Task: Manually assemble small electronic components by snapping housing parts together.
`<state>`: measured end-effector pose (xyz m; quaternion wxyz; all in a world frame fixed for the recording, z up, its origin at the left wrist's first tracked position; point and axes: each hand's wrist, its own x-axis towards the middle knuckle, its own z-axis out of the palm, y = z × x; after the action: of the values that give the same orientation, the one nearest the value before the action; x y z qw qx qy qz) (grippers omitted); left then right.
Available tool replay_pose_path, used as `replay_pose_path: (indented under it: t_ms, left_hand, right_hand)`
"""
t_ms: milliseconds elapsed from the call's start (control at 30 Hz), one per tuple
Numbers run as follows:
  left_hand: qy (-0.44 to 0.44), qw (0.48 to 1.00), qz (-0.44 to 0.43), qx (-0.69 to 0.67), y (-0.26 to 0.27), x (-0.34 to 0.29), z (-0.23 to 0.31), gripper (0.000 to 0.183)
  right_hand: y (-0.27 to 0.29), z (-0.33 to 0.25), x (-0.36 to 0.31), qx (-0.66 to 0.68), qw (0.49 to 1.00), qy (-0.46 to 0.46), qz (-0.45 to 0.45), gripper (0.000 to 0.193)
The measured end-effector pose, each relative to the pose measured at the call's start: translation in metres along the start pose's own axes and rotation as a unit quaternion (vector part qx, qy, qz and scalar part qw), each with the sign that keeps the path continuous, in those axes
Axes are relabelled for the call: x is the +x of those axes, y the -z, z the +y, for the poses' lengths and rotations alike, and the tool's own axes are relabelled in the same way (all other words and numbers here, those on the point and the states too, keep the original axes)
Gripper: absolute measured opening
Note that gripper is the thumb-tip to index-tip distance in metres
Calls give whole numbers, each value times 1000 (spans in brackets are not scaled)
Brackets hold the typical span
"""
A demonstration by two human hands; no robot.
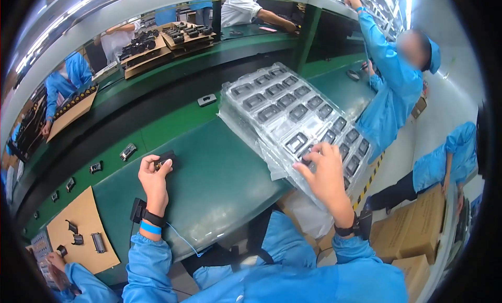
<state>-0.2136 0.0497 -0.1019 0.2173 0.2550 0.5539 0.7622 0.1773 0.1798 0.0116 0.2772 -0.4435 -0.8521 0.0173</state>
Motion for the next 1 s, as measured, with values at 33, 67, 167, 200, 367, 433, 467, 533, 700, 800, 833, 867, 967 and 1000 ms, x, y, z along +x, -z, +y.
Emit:
replay_pose_path:
  t_ms: [33, 67, 167, 200, 367, 433, 467, 533, 700, 800, 833, 867, 967, 1000]
  left_hand:
    - [-2, 1000, 2, -4, -3, -1, 1, 26]
    - [-5, 1000, -2, -1, -6, -1, 2, 26]
    - [-2, 1000, 0, -7, -4, -2, 2, 27]
    - [-1, 1000, 3, -12, -2, 0, 1, 27]
    - [4, 999, 21, -31, 7, 0, -5, 29]
    - [-5, 999, 17, -44, 7, 2, -3, 29]
    - [-5, 999, 10, -53, 2, 3, -4, 29]
    - [-21, 997, -9, -78, -5, 6, -7, 28]
    - [-7, 990, 21, -138, -3, 9, -5, 13]
    - [9, 983, 41, -177, 9, 7, -2, 14]
    - [8, 983, 53, -177, 10, 7, -2, 14]
    - [-8, 984, 48, -172, 10, 7, -2, 15]
    - [-28, 988, 41, -144, 11, 7, 1, 17]
    - [-28, 992, 23, -121, 10, 7, 2, 18]
  right_hand:
    - [-3, 4, -2, 6, 1000, 3, 9, 32]
    - [0, 7, -2, 3, 1000, 7, 11, 32]
    - [7, 6, 3, 51, 998, -19, -17, 30]
    - [8, 6, 7, 51, 998, -12, -18, 30]
    - [10, -6, 15, 141, 988, -46, 34, 17]
    - [-2, -19, 21, 162, 982, -15, 94, 13]
    - [-7, -30, 20, 264, 957, -1, 118, 11]
    - [-29, -60, 29, 380, 918, 17, 114, 10]
    - [-142, -165, 90, 596, 784, 14, -171, 19]
    - [-203, -204, 113, 628, 747, -2, -218, 19]
    - [-214, -211, 115, 643, 732, -11, -226, 19]
    - [-221, -212, 115, 642, 730, -9, -234, 19]
    - [-234, -211, 112, 620, 742, -16, -255, 20]
    - [-233, -209, 109, 606, 755, -25, -248, 20]
